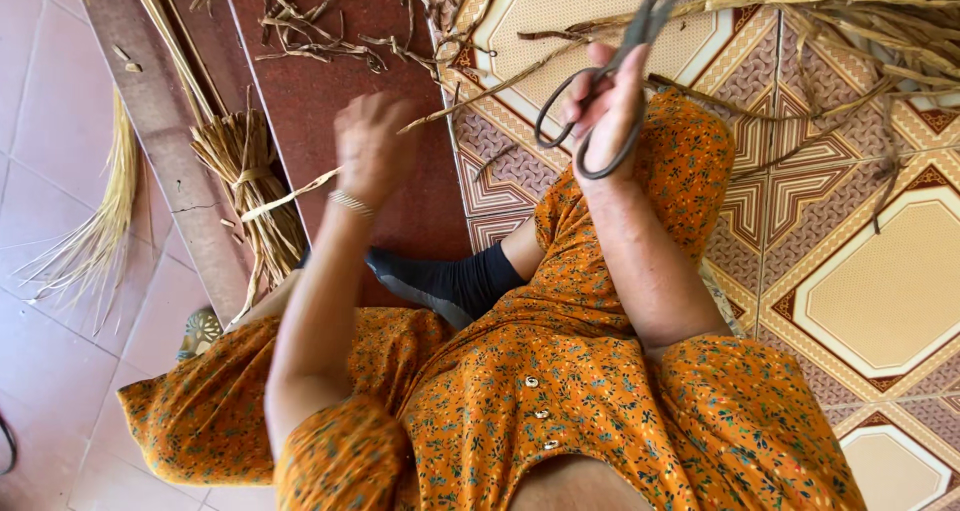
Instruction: The person sits on the floor and uses shears to trim and separate dried plant fibers. They repeatedly cut the fibers into smaller pieces and organize them into bundles.
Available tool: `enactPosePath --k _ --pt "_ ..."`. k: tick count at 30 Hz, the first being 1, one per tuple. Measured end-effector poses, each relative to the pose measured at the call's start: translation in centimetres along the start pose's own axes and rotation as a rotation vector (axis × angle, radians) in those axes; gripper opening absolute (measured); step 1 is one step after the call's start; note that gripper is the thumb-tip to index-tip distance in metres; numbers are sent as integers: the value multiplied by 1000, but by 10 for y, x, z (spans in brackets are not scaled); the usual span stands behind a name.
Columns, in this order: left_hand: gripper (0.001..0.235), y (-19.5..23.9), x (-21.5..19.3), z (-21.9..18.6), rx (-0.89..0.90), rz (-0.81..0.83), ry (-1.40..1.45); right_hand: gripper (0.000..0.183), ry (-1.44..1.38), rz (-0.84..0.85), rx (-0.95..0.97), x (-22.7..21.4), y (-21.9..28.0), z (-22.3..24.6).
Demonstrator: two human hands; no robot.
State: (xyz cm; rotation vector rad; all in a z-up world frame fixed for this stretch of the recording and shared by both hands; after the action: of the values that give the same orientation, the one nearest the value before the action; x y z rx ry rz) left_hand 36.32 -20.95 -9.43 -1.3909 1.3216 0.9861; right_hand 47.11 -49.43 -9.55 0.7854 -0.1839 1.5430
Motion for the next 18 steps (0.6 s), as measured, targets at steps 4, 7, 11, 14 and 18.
enactPosePath --k 4,7,11,14,18 --pt "43 -77 70 -85 3 12 59 65 -110 -80 11 -22 -7 13" --pt "30 -106 103 -114 -9 34 44 65 -79 -73 46 -20 -8 9" --pt "7 -124 118 -97 -193 75 238 70 205 -79 173 -16 -8 -7" --pt "5 -108 77 -48 -361 -110 678 76 396 79 208 -1 -3 -21" --pt "12 -70 -15 -21 -324 -385 752 73 628 268 176 19 -5 -46"
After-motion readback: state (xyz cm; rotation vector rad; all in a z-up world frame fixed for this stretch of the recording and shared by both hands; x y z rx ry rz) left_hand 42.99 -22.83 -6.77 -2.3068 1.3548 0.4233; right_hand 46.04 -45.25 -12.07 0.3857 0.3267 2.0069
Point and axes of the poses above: each hand's wrist, its own y-axis away from the middle knuckle, its own x-axis out of the palm, z = x × y, the point moved 9 cm from there along -y, towards the middle knuckle
